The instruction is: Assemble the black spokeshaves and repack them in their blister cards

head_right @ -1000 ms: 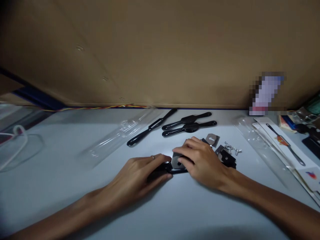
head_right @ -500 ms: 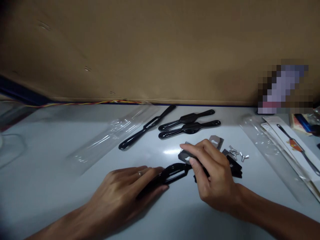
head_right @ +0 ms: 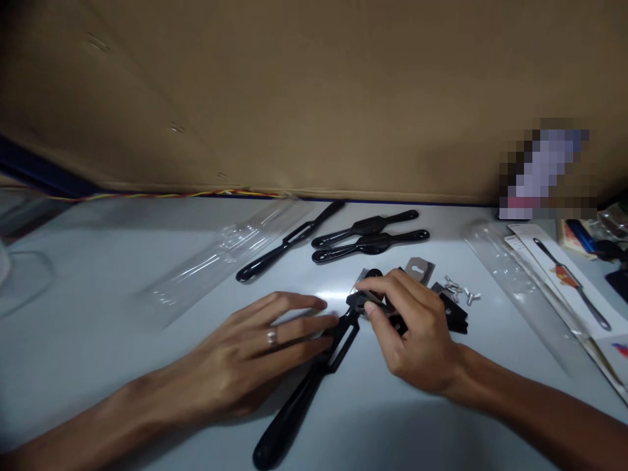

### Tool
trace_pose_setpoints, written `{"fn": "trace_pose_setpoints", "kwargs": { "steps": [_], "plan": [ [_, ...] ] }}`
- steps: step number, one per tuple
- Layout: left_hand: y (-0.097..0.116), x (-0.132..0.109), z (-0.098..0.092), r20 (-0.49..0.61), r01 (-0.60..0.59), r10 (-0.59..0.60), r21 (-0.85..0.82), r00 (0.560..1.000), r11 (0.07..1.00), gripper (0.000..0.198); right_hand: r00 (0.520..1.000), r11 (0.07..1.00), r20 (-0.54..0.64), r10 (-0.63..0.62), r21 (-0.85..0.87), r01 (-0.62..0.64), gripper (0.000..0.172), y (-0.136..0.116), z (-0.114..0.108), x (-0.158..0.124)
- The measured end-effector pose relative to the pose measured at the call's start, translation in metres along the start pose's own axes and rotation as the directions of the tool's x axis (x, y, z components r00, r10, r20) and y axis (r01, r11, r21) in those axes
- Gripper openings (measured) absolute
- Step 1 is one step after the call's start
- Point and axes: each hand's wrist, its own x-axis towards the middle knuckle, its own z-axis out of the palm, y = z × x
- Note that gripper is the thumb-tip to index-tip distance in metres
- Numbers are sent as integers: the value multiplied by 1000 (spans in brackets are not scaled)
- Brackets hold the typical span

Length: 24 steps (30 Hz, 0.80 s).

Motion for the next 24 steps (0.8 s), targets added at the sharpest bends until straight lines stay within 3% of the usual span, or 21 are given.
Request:
{"fn": "trace_pose_setpoints", "kwargs": {
  "steps": [6,12,16,21,24],
  "plan": [
    [1,2,3,-36,-96,95,-14,995,995,21,959,958,20,283,36,-284,11,-4,-1,0],
    [4,2,6,-21,-41,39,-79,999,996,14,866,859,99,490,113,-499,5,-10,-3,3],
    [3,1,7,-65,-50,44,-94,997,994,18,835,839,187,517,85,-538,3,-5,-2,3],
    [5,1,9,-77,-39,36,-41,996,998,22,841,848,246,482,112,-518,2,-3,1,1],
    [6,0,11,-66,-15,11,-56,998,998,24,821,829,289,493,131,-544,2,-6,1,1]
  ]
}}
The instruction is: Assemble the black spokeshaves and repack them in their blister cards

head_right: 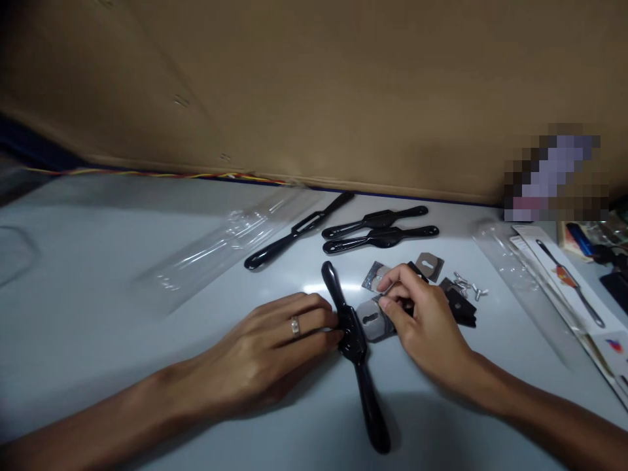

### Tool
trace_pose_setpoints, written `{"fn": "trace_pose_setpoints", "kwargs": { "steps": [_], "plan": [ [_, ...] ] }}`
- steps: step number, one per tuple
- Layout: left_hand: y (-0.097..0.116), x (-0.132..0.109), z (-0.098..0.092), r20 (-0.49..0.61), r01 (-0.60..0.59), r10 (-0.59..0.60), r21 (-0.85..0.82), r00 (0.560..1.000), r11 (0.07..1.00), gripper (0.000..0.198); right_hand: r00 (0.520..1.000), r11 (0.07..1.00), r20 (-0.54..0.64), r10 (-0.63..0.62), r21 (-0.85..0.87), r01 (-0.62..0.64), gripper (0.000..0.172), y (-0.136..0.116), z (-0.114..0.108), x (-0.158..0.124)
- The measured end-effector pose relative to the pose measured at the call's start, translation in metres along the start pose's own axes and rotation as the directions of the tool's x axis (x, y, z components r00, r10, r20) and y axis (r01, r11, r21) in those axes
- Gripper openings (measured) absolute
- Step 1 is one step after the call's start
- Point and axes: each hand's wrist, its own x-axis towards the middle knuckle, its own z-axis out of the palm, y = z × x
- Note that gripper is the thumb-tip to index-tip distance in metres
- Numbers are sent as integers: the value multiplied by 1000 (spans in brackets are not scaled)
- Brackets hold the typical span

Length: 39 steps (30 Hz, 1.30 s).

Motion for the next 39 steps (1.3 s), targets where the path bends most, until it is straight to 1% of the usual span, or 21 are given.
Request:
{"fn": "trace_pose_setpoints", "kwargs": {
  "steps": [6,12,15,20,23,27,30,32,35,39],
  "plan": [
    [2,0,0,13,72,-71,-87,997,994,20,1000,999,27,16,27,-17,5,1,0,0],
    [2,2,-1,25,116,-114,-83,993,990,11,998,1000,59,19,24,-20,2,3,1,0],
    [1,1,1,35,139,-136,-115,990,984,8,996,998,87,28,50,-33,3,3,1,1],
    [0,1,2,53,172,-165,-187,985,967,5,997,997,62,38,62,-42,6,3,0,2],
    [0,1,2,52,178,-171,-182,984,967,7,996,997,82,33,70,-39,8,2,-1,3],
    [1,1,1,69,199,-190,-145,979,969,16,992,998,123,31,53,-38,9,0,-1,3],
    [1,2,1,70,182,-174,-132,982,974,19,991,999,125,48,14,-50,7,-1,0,2],
    [1,2,1,67,167,-160,-120,985,979,21,994,998,106,18,-55,-12,6,-1,1,1],
    [1,2,2,56,157,-153,-75,987,985,24,993,974,83,-81,-206,96,2,-2,2,0],
    [1,2,3,58,163,-160,-53,985,985,28,975,921,125,-186,-323,217,8,0,3,-2]
  ]
}}
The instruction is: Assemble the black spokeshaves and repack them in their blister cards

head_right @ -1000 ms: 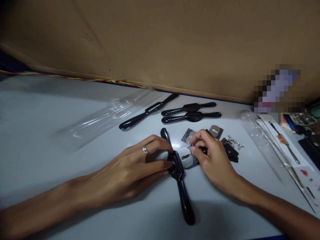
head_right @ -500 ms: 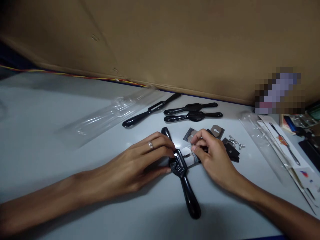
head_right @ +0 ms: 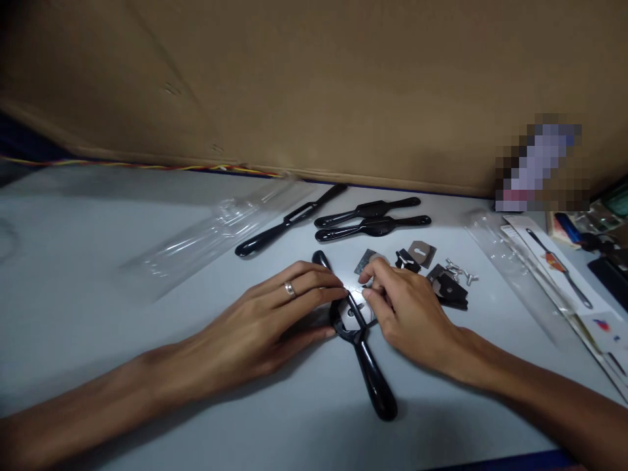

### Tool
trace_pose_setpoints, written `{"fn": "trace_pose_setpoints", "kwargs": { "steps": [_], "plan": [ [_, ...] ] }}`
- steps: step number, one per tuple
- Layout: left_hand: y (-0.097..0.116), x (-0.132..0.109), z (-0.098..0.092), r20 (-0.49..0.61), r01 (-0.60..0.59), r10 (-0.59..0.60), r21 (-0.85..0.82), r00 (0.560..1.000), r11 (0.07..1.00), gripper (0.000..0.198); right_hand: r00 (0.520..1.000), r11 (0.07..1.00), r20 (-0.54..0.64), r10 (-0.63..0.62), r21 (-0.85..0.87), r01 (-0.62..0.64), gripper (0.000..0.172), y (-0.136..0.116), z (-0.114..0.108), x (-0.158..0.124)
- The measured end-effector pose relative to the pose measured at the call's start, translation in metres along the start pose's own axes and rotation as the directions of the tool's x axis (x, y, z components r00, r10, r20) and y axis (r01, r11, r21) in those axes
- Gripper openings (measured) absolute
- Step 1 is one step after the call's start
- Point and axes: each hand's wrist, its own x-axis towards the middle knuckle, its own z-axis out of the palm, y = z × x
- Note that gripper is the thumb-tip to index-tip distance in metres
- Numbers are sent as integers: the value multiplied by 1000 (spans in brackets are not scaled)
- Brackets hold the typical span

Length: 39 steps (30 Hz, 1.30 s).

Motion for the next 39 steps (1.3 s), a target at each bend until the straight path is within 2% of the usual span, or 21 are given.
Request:
{"fn": "trace_pose_setpoints", "kwargs": {
  "steps": [5,9,13,16,19,22,25,31,34,39],
  "plan": [
    [-1,-1,2,-8,10,-10,34,1000,999,35,989,981,56,-140,-126,146,19,2,4,-5],
    [-2,-2,3,11,18,-18,63,1000,998,35,979,968,-19,-203,-156,198,21,3,5,-5],
    [-2,-3,3,12,28,-29,70,1000,997,35,980,970,-55,-194,-160,183,12,-3,1,-6],
    [-1,-3,2,2,-3,2,134,1000,991,34,986,966,-22,-165,-206,157,33,-10,0,-11],
    [2,-2,0,8,-34,33,217,999,976,29,989,959,-5,-150,-243,144,33,-14,3,-15],
    [3,-1,-2,17,-34,32,143,999,989,29,993,973,12,-120,-196,120,26,-14,5,-17],
    [3,-1,-2,34,2,-4,33,999,999,28,996,987,22,-92,-132,94,27,-13,5,-16],
    [2,-2,-2,46,66,-66,-14,997,998,25,990,980,54,-132,-146,138,31,-9,1,-14],
    [2,-1,-3,58,40,-40,-4,998,999,24,986,980,84,-146,-126,156,33,-8,-2,-12],
    [0,-1,-5,55,-25,26,-8,998,1000,35,980,978,109,-168,-107,180,35,-8,-6,-10]
  ]
}}
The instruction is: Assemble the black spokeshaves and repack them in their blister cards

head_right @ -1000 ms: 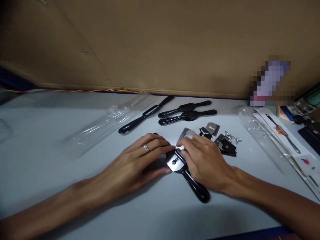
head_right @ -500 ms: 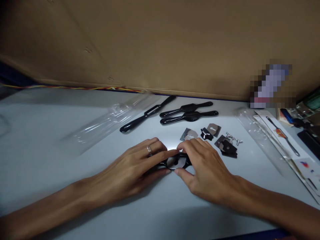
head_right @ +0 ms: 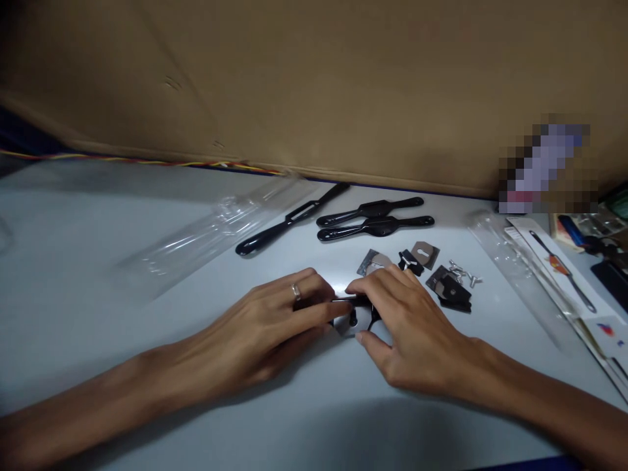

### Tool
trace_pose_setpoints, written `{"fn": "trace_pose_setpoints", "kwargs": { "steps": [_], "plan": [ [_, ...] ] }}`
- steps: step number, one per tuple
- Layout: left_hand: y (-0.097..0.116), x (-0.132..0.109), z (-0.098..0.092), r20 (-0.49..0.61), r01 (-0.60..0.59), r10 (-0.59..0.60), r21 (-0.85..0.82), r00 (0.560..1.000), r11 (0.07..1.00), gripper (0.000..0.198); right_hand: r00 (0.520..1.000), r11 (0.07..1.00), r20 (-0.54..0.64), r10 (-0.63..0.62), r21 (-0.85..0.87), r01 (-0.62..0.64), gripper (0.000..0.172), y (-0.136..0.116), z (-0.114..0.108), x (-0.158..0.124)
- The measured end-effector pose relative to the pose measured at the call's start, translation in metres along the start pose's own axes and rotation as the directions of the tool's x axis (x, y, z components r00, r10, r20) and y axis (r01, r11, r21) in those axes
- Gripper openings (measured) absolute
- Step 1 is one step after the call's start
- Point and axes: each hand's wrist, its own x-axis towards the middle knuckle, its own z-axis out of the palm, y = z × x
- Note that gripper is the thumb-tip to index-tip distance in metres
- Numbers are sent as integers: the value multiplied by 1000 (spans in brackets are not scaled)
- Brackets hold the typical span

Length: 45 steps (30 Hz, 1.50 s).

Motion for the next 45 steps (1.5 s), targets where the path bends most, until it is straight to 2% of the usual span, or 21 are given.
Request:
{"fn": "trace_pose_setpoints", "kwargs": {
  "steps": [4,9,11,13,16,18,22,26,29,34,37,40,45],
  "plan": [
    [-1,-2,3,-42,-8,8,-1,999,1000,34,1000,1000,0,23,0,-23,36,0,1,0],
    [1,-3,5,-102,48,-55,-73,993,996,35,999,998,-10,40,43,-40,38,0,-7,2],
    [1,-2,5,-89,54,-61,-85,994,995,35,994,994,-73,76,78,-70,36,3,-13,5],
    [2,-2,5,-87,55,-63,-87,994,995,36,974,991,-189,128,64,-118,27,10,-21,9],
    [1,-3,7,-109,59,-70,-96,992,994,35,918,981,-367,147,-64,-182,16,27,-31,16],
    [0,-4,8,-114,57,-69,-103,991,993,36,911,967,-398,109,-171,-190,14,38,-35,19],
    [0,-5,10,-102,63,-75,-117,992,991,40,960,914,-271,71,-369,-171,13,48,-37,18],
    [0,-7,9,-90,74,-84,-112,992,991,40,970,845,-222,97,-497,-198,18,47,-34,14],
    [0,-7,9,-87,73,-82,-102,993,992,40,971,838,-203,123,-503,-212,16,47,-29,14],
    [0,-7,10,-82,67,-74,-83,994,994,37,972,886,-232,32,-444,-135,28,46,-21,14],
    [0,-8,10,-78,71,-78,-81,994,994,38,970,889,-244,22,-439,-131,25,47,-27,16],
    [0,-8,10,-74,72,-78,-81,994,994,40,962,902,-259,82,-391,-182,17,51,-40,18],
    [0,-9,11,-74,84,-92,-100,993,991,41,949,892,-112,294,-325,-315,19,50,-45,20]
  ]
}}
